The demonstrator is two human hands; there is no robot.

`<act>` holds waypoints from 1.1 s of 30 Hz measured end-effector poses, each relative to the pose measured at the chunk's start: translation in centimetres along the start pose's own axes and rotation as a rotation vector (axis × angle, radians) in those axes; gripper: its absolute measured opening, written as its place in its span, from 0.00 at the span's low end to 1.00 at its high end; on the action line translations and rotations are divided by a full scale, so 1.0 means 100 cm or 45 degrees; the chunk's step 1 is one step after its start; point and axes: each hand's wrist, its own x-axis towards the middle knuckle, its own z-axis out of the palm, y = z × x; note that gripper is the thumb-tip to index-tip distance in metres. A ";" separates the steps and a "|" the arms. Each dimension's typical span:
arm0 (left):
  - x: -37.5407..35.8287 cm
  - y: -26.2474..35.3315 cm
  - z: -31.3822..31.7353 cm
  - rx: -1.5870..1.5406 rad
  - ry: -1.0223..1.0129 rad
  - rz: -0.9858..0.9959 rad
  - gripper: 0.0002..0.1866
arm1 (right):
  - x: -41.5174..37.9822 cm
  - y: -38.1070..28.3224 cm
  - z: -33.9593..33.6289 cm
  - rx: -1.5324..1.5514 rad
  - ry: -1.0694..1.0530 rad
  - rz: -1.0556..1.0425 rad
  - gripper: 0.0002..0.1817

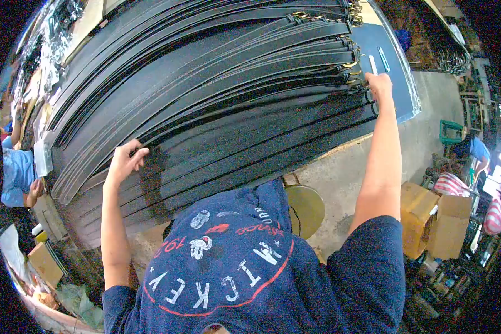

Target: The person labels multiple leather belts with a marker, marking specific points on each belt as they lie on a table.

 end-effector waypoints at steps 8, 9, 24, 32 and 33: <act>0.011 0.005 -0.009 -0.021 0.005 0.007 0.15 | 0.036 -0.008 -0.014 0.080 0.398 -0.245 0.27; 0.006 0.003 -0.010 -0.032 -0.006 0.038 0.14 | 0.026 -0.013 -0.023 0.172 0.362 -0.236 0.25; -0.126 -0.070 -0.087 0.548 0.788 0.127 0.21 | 0.055 0.057 -0.089 0.602 0.016 -0.119 0.11; -0.179 -0.084 -0.119 0.726 0.966 0.005 0.23 | 0.036 0.081 -0.098 0.792 0.090 -0.042 0.11; -0.181 -0.087 -0.117 0.821 0.957 0.006 0.20 | 0.036 0.084 -0.098 0.817 0.086 -0.031 0.11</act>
